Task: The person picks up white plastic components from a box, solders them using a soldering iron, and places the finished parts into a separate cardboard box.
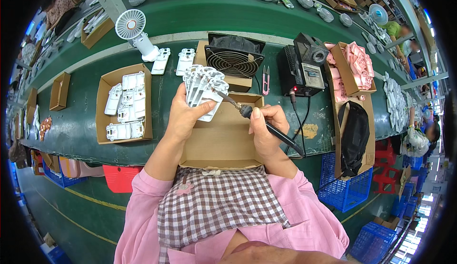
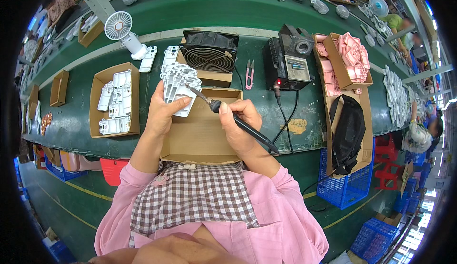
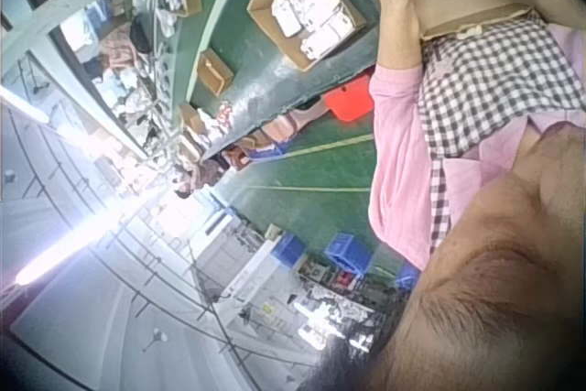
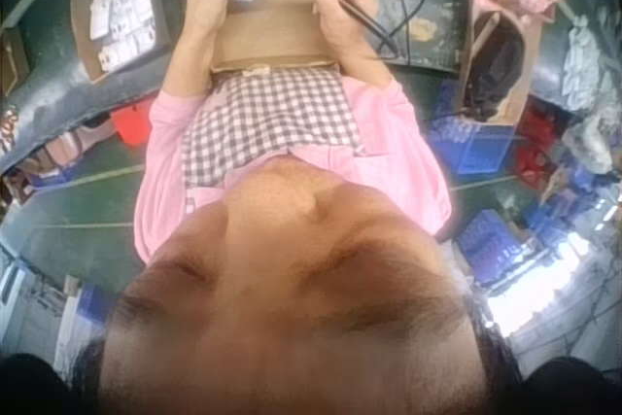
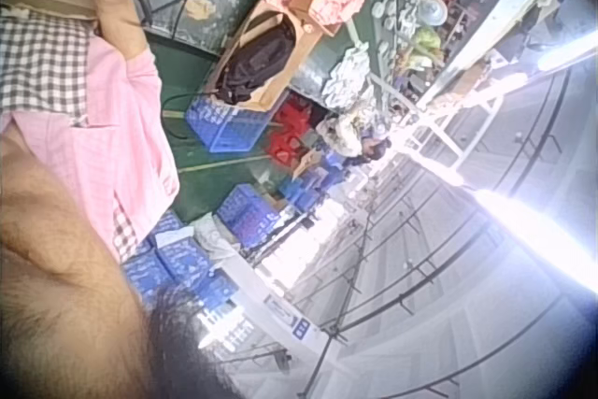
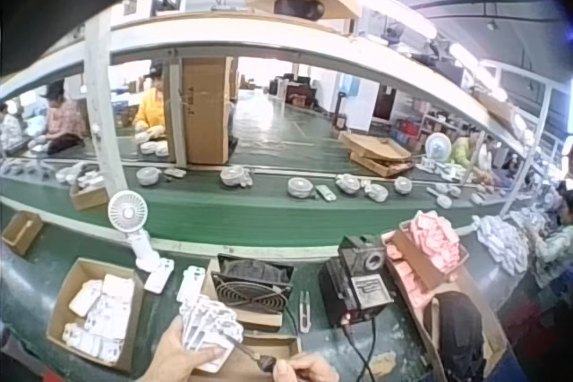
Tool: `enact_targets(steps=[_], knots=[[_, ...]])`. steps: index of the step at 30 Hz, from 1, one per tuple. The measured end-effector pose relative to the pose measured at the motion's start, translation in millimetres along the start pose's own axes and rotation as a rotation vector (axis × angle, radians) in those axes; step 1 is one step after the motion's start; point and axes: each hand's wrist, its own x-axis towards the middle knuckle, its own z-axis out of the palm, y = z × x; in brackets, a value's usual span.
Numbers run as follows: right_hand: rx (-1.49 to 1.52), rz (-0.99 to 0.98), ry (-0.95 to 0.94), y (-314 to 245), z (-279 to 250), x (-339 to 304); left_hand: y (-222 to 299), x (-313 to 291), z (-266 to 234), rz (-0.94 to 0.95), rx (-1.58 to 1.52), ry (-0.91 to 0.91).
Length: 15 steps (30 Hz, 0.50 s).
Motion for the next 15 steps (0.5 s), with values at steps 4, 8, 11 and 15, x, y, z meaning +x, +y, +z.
enact_targets(steps=[4, 8, 11, 15], knots=[[-0.054, -0.061, -0.043, 2.9, -1.0, 1.3, 0.5, -0.1, -0.2, -0.01, 0.019, -0.001], [-0.051, -0.053, -0.04, 1.0, 0.4, 1.2, 0.5, -0.5, -0.3, -0.013, 0.006, -0.005], [-0.051, -0.042, -0.031, -0.4, 1.0, 1.6, 1.1, -0.5, 0.6, -0.012, 0.011, 0.0], [0.012, -0.038, -0.013, -2.8, 1.1, 1.0, 1.7, -0.6, 0.4, -0.021, 0.005, -0.003]])
